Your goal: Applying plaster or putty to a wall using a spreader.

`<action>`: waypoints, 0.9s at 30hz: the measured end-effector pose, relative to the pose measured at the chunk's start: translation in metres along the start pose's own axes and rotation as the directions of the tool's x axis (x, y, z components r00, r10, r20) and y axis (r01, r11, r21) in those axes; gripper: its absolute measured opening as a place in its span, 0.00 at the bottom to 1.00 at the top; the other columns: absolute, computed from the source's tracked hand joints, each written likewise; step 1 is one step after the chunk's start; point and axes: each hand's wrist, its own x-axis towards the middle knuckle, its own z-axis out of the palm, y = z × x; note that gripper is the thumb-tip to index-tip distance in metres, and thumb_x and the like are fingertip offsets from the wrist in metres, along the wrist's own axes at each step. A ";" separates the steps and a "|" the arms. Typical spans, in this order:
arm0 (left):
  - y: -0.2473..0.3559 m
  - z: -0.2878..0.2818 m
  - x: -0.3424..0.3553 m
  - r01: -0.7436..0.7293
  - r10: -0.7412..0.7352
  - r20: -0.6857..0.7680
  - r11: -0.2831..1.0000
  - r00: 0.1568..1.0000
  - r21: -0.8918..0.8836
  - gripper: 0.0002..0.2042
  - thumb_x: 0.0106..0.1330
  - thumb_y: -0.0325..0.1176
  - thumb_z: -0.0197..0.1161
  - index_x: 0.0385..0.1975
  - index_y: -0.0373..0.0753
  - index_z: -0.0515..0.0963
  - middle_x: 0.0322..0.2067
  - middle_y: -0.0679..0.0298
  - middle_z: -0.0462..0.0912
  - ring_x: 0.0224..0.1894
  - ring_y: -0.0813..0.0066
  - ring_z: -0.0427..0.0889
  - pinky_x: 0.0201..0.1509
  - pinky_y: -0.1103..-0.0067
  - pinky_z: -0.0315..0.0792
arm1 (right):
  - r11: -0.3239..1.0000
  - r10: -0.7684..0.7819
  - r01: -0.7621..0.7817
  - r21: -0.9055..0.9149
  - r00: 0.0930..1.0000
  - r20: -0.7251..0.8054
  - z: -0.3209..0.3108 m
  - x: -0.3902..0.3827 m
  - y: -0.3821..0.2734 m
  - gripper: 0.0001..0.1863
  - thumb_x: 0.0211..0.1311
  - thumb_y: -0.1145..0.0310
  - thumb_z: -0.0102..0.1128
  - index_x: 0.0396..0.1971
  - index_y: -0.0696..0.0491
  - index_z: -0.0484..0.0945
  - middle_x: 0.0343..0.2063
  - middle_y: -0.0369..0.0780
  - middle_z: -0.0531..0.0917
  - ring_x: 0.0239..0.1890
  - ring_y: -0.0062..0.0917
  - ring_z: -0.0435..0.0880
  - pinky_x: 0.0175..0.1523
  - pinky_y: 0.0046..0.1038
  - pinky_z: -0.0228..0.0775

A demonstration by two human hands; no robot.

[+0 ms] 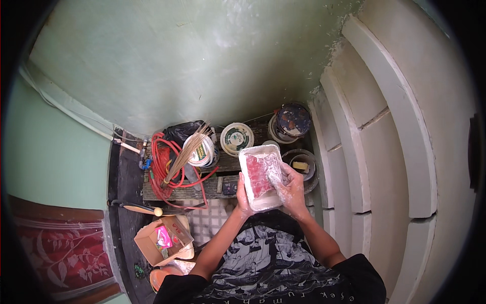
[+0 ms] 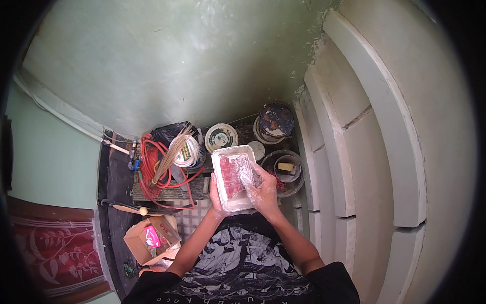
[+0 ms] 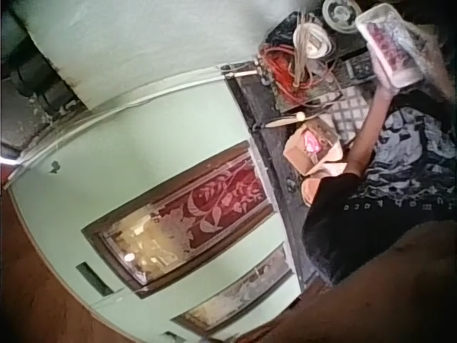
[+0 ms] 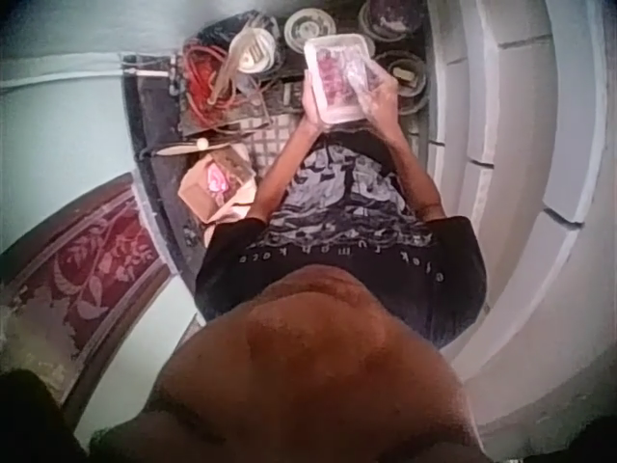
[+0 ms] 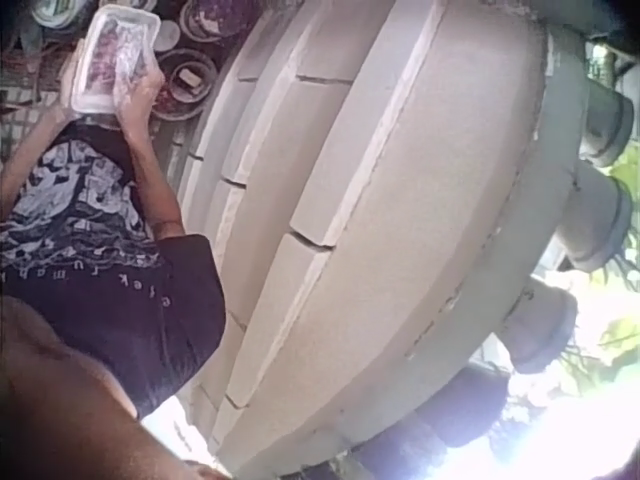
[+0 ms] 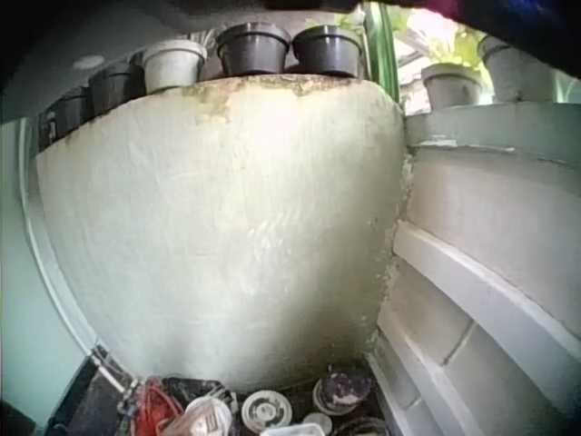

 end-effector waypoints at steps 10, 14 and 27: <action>0.006 0.008 -0.002 -0.057 0.061 0.050 0.995 0.997 -0.077 0.36 0.67 0.63 0.34 0.64 0.39 0.58 0.59 0.53 0.68 0.58 0.57 0.71 0.63 0.60 0.64 | 0.987 0.067 -0.072 0.146 0.997 0.041 -0.012 0.011 -0.009 0.22 0.57 0.79 0.59 0.53 0.65 0.70 0.42 0.39 0.80 0.44 0.16 0.77 0.51 0.20 0.69; 0.012 0.007 -0.002 -0.093 0.093 -0.071 0.996 0.993 0.004 0.35 0.67 0.62 0.34 0.64 0.39 0.58 0.59 0.53 0.68 0.58 0.57 0.71 0.63 0.60 0.64 | 0.986 0.077 -0.083 0.147 0.996 0.045 -0.009 0.012 -0.012 0.26 0.58 0.78 0.60 0.57 0.62 0.65 0.44 0.39 0.79 0.45 0.16 0.78 0.51 0.20 0.70; 0.059 -0.006 -0.018 0.092 -0.064 0.167 0.982 0.984 -0.164 0.35 0.67 0.61 0.36 0.65 0.39 0.57 0.60 0.54 0.67 0.59 0.56 0.69 0.64 0.60 0.63 | 0.688 -0.274 0.447 -0.572 0.890 0.366 0.001 0.016 -0.059 0.34 0.44 0.67 0.71 0.56 0.52 0.70 0.57 0.48 0.66 0.60 0.43 0.67 0.62 0.37 0.61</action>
